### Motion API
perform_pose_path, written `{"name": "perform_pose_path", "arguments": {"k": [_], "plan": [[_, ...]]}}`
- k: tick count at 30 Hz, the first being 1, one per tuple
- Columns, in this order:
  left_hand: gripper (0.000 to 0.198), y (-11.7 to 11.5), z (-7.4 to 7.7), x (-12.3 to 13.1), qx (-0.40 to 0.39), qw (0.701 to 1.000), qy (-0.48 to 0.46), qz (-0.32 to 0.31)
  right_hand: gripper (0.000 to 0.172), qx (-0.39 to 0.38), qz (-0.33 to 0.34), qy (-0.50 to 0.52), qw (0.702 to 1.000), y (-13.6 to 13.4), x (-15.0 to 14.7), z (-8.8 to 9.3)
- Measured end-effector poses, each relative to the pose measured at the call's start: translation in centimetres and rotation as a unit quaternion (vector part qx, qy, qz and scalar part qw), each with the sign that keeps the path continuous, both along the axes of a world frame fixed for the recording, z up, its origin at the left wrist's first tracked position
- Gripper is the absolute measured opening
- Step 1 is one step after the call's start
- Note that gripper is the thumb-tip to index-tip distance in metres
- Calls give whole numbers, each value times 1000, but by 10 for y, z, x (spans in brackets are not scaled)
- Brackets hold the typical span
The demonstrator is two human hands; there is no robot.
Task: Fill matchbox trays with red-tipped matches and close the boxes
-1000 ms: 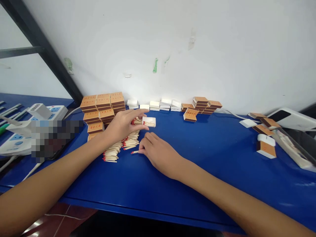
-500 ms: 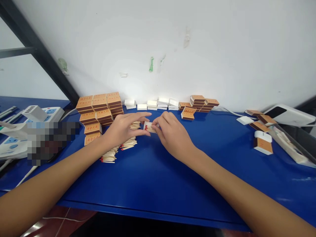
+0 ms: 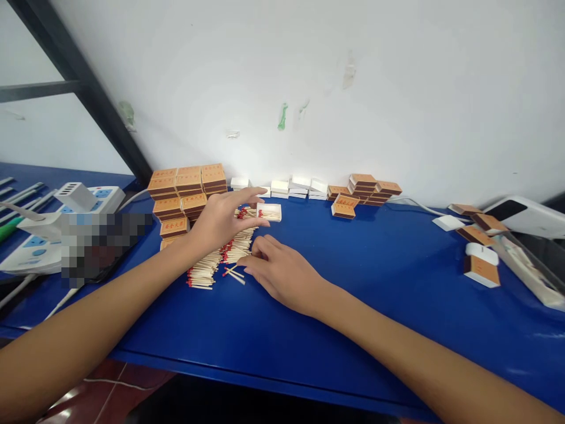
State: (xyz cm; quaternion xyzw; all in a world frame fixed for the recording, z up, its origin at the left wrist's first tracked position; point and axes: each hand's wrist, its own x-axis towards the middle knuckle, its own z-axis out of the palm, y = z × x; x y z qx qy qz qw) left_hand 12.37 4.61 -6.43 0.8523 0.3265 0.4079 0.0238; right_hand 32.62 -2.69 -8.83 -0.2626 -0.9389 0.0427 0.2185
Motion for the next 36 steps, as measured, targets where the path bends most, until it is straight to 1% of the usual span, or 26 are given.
{"name": "perform_pose_path", "arguments": {"k": [3,8,10,13,14,17,19,23,26,30,32,34,36], "plan": [[54,0,0,0,6,1000,10,4,27,-6,0,16,1000,0,0,1],[55,0,0,0,11,1000,19,9,22,-58,3,48,997,-12,-7,4],[55,0,-1,0,17,1000,22,11,22,-82,-20,54,995,-19,-10,5],[57,1,-1,1,20,1000,19,7,28,-106,-57,52,991,-25,-14,6],[57,1,-1,1,19,1000,18,6,25,-108,-59,51,991,-26,-15,6],[55,1,0,2,16,1000,17,7,7,-107,-48,51,992,-23,-16,4],[55,1,1,1,19,1000,21,8,6,-106,-47,45,992,-19,-14,4],[58,1,0,-1,24,999,25,4,9,-87,-56,15,995,-13,-5,6],[59,2,-2,-2,32,999,26,-2,9,-65,-62,-2,996,-6,14,10],[59,2,-5,-2,24,999,46,-13,12,-14,-120,6,993,12,47,21],[60,1,-6,-1,10,998,55,-18,13,11,-136,23,990,21,59,26],[61,-2,-6,1,1,998,53,-22,12,27,-157,43,986,26,64,29],[61,-5,-7,5,0,999,45,-30,11,37,-180,63,981,27,62,30]]}}
